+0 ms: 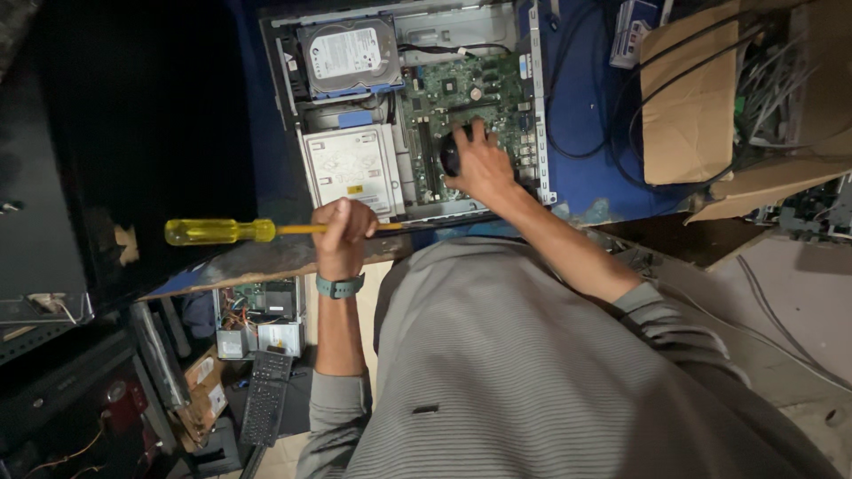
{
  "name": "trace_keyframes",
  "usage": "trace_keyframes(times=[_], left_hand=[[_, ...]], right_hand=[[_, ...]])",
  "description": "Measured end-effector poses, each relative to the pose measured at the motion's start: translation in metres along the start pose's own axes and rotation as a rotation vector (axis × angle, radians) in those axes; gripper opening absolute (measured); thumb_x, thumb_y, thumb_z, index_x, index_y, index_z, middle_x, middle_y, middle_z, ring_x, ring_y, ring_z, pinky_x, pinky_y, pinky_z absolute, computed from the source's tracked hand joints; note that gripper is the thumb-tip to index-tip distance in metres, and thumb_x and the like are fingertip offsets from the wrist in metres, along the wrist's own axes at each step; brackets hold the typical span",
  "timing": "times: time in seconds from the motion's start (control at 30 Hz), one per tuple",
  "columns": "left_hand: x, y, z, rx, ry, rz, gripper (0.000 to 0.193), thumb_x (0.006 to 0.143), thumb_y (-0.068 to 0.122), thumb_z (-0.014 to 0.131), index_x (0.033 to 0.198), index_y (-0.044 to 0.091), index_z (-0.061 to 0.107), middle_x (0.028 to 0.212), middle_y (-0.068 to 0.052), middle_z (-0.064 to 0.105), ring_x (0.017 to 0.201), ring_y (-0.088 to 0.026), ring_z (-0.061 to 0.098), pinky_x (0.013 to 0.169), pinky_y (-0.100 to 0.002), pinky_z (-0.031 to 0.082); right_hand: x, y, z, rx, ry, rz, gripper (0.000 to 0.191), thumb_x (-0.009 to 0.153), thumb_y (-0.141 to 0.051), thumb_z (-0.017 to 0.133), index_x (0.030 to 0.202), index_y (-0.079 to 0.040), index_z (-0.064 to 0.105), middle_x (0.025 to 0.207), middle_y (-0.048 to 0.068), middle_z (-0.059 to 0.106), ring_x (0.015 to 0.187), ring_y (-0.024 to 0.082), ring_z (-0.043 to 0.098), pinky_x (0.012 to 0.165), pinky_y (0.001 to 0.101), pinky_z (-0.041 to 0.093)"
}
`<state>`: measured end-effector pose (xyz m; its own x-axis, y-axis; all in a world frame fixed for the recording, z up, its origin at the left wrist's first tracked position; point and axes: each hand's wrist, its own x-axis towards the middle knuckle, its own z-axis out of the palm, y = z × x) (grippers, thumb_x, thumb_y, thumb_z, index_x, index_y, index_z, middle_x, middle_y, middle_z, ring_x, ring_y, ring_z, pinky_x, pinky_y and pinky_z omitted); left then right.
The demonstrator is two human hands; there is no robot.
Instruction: The person uses a yellow screwdriver to loosen and remove four screws securing a CPU cooler to the motherboard inside a desktop computer case. After removing the screws, the person lifts the cooler off the motherboard and places it into a cardboard box.
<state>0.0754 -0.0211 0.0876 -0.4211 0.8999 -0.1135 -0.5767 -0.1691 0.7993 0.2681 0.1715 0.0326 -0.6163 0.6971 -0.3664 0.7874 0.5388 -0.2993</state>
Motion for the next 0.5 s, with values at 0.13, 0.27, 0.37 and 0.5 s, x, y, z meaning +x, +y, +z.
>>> trace_keyframes(times=[0.13, 0.27, 0.37, 0.5], left_hand=[[0.009, 0.0, 0.014, 0.049, -0.062, -0.04, 0.051, 0.104, 0.027, 0.058, 0.061, 0.013, 0.035, 0.057, 0.003, 0.029, 0.053, -0.012, 0.027, 0.056, -0.031, 0.031], [0.036, -0.002, 0.035, 0.254, -0.167, -0.054, 0.051, 0.101, 0.03, 0.066, 0.059, 0.011, 0.043, 0.057, 0.003, 0.038, 0.054, -0.011, 0.037, 0.054, -0.032, 0.034], [0.058, -0.007, 0.059, 0.619, -0.285, -0.051, 0.05, 0.101, 0.034, 0.071, 0.064, 0.005, 0.052, 0.06, 0.001, 0.044, 0.057, -0.01, 0.042, 0.054, -0.032, 0.034], [0.076, -0.032, 0.116, 0.856, -0.524, -0.03, 0.03, 0.098, 0.032, 0.073, 0.087, 0.004, 0.068, 0.065, -0.004, 0.053, 0.06, -0.013, 0.05, 0.056, -0.031, 0.04]], right_hand=[[-0.002, -0.004, -0.011, 0.043, -0.057, 0.025, 0.118, 0.065, -0.045, 0.094, 0.156, -0.005, 0.032, 0.143, 0.03, 0.039, 0.121, 0.054, 0.053, 0.088, 0.054, 0.058], [-0.008, -0.007, -0.052, 0.229, 0.027, -0.031, 0.111, 0.074, -0.059, 0.087, 0.157, -0.006, 0.033, 0.152, 0.033, 0.036, 0.134, 0.052, 0.046, 0.099, 0.0562, 0.051], [-0.037, -0.009, -0.107, 0.759, 0.193, -0.264, 0.085, 0.096, -0.054, 0.077, 0.157, -0.005, 0.044, 0.153, 0.026, 0.052, 0.137, 0.036, 0.058, 0.114, 0.0454, 0.053], [-0.11, -0.016, -0.179, 1.23, 0.291, -0.665, 0.071, 0.107, -0.052, 0.066, 0.154, -0.004, 0.041, 0.144, 0.018, 0.058, 0.136, 0.025, 0.06, 0.118, 0.0373, 0.049]])
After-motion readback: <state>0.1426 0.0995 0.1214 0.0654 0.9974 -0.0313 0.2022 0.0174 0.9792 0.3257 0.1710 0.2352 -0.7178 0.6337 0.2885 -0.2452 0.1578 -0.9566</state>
